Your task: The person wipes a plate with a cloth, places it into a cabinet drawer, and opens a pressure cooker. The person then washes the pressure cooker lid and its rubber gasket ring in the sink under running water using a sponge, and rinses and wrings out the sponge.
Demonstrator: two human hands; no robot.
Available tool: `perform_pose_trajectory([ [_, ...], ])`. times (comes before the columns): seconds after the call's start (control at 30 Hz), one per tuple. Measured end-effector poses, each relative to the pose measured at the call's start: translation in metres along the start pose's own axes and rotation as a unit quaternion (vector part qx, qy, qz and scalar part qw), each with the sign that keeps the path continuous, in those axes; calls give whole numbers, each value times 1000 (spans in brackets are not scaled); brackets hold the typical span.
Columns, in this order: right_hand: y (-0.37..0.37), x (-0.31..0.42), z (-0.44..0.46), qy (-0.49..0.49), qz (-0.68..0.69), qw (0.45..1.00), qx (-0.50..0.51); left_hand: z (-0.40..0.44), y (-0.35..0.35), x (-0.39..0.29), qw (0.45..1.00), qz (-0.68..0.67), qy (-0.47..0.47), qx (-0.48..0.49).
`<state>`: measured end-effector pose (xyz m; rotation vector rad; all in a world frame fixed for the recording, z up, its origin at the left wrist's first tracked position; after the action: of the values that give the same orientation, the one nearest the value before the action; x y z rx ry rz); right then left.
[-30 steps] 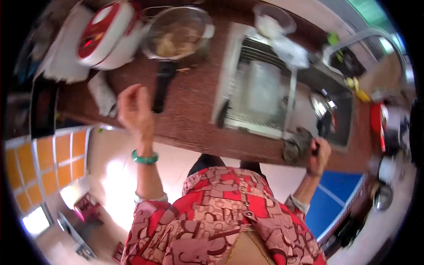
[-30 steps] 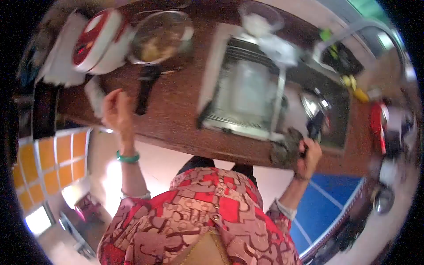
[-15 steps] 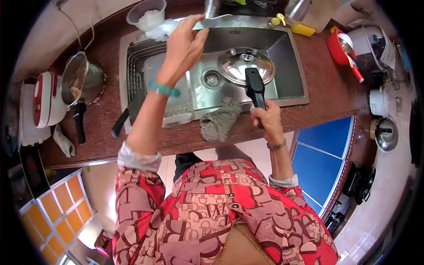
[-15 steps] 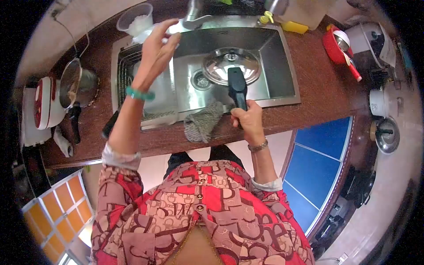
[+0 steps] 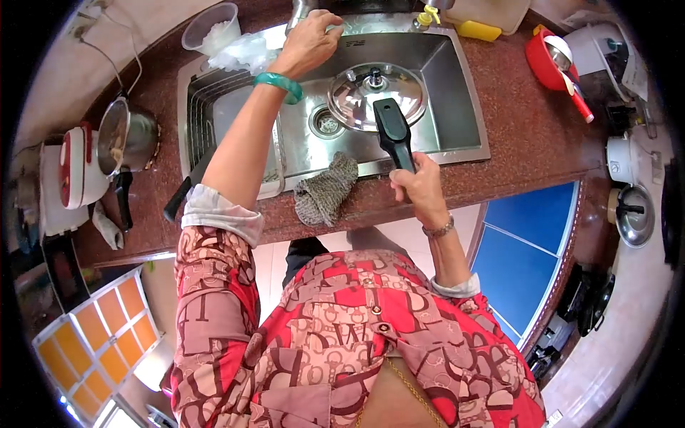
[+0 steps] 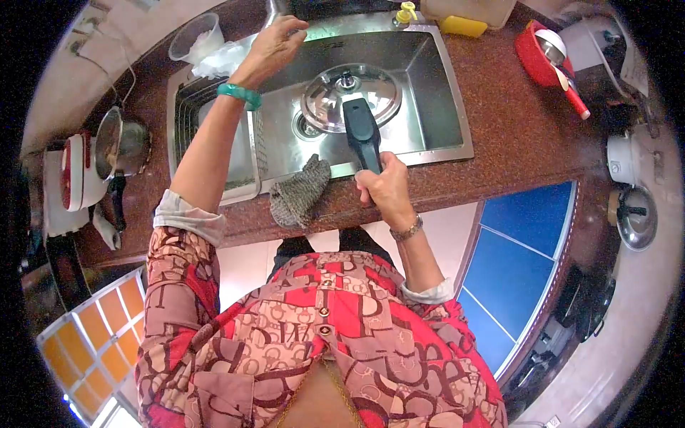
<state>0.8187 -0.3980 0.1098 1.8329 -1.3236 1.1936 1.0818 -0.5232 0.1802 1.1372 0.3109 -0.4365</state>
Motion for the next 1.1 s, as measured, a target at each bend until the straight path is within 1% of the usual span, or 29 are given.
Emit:
perform_pose_trajectory([
  [0.13,2,1,1,5,14,1000,5,-4,0,-1,999,-36,26,24],
  [0.23,5,1,1,2,26,1000,4,-11,-4,0,999,-35,24,20],
  [0.3,6,4,0,7,31,999,5,-15,-4,1,998,-58,-3,10],
  [0.33,6,5,0,6,30,1000,4,-17,-4,0,998,-59,-2,10],
  [0.4,5,7,-1,6,27,1000,-2,-20,-6,4,996,-79,36,25],
  [0.53,7,5,1,2,31,1000,2,-24,-3,-3,997,-67,36,21],
  [0.6,7,2,2,-31,85,996,15,-35,8,-7,991,-80,86,-66],
  [0.63,6,-3,4,-40,130,990,42,-45,16,-12,972,-161,118,-124],
  [0.67,9,-5,7,-41,131,990,42,-58,18,-10,964,-113,171,-168],
  [0.7,5,-10,7,-83,259,960,71,-70,12,-9,956,-128,194,-178],
  [0.73,1,-15,7,-123,381,911,97,-84,3,-5,947,-144,216,-189],
  [0.77,-5,-16,8,-135,445,874,143,-97,-18,-1,937,-184,259,-143],
  [0.8,-5,-16,9,-136,443,875,142,-110,-36,1,923,-223,299,-97],
  [0.83,-14,-15,6,-179,524,814,175,-117,-49,-8,925,-219,306,-43],
  [0.87,-21,-13,3,-220,598,743,205,-124,-67,-9,911,-273,306,-33],
  [0.9,-24,-12,0,-236,633,701,230,-123,-70,-20,904,-297,306,-12],
  [0.93,-23,-15,0,-240,629,703,228,-121,-71,-31,897,-320,305,8],
  [0.97,-27,-13,-3,-248,660,662,254,-119,-74,-36,905,-316,286,18],
  [1.0,-30,-12,-6,-255,690,618,278,-117,-73,-39,902,-318,290,15],
  [1.07,-29,-20,-9,-251,682,627,281,-107,-69,-54,938,-258,228,50],
  [1.1,-28,-22,-10,-239,671,637,294,-103,-73,-57,938,-253,225,78],
])
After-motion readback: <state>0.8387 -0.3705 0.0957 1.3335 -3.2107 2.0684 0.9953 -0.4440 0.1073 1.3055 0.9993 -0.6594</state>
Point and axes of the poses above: each hand's wrist, its own z-axis towards the middle knuckle, its own y-axis out of the back of the hand, x = y × z, the point moved 7 cm from there along z, towards the middle knuckle
